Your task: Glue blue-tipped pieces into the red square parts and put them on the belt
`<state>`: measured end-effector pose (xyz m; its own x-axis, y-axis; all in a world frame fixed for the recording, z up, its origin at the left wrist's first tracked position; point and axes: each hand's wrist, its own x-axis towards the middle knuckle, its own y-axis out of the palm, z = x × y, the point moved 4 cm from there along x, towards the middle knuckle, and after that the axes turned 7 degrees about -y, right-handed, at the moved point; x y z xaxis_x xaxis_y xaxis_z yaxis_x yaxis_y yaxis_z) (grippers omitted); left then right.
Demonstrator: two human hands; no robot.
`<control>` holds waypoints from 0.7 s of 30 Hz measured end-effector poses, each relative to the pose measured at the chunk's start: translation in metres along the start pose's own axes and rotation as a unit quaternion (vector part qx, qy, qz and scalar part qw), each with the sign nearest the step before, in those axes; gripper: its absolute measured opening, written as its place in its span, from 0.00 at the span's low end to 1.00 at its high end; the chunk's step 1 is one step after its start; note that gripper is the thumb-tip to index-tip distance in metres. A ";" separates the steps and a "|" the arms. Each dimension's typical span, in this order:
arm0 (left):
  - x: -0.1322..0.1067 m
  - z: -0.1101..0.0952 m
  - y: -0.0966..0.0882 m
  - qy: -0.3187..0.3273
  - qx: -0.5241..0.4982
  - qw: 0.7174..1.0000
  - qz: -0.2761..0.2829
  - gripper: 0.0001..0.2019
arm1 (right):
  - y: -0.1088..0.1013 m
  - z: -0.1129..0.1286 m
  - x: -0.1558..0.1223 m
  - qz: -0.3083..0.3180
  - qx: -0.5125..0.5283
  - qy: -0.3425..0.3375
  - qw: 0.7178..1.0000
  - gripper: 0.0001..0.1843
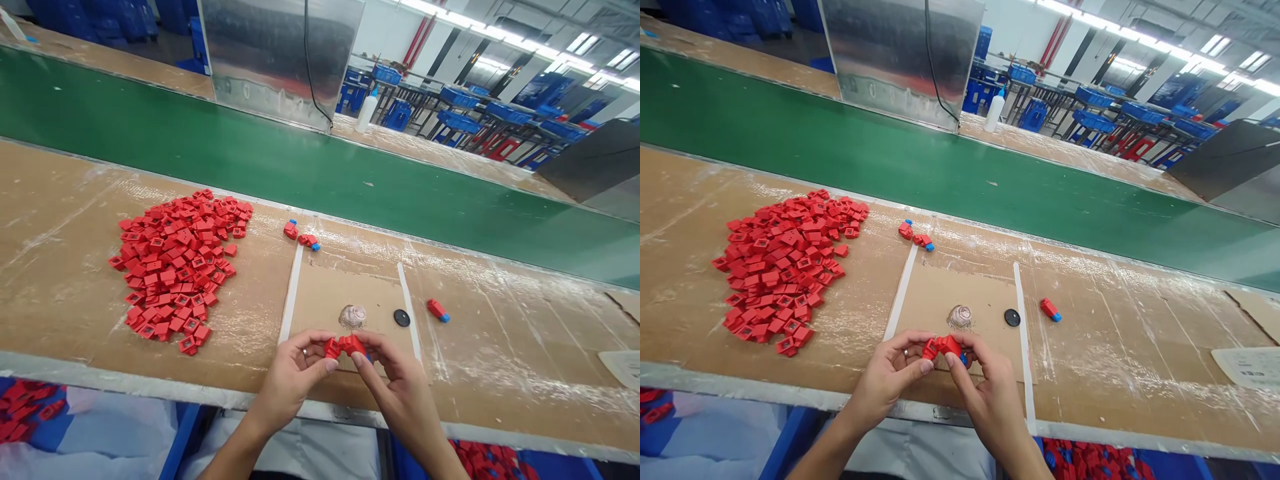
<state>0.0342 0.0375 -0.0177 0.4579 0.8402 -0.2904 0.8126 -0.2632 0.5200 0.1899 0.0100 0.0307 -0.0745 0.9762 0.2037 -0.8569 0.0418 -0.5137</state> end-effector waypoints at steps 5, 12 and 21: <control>-0.002 -0.002 0.003 0.000 -0.005 1.000 0.014 0.14 | 0.003 -0.005 -0.002 0.004 -0.002 0.012 1.000 0.12; -0.005 -0.004 0.003 0.010 0.018 1.000 -0.014 0.13 | 0.003 0.004 0.000 0.003 -0.047 -0.043 0.998 0.09; -0.003 -0.005 0.004 0.009 0.061 0.998 -0.010 0.07 | 0.010 0.003 -0.008 0.049 -0.032 -0.059 0.997 0.07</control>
<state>0.0345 0.0361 -0.0104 0.4353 0.8538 -0.2855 0.8599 -0.3004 0.4127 0.1803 0.0019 0.0262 -0.2190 0.9447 0.2440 -0.8080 -0.0354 -0.5881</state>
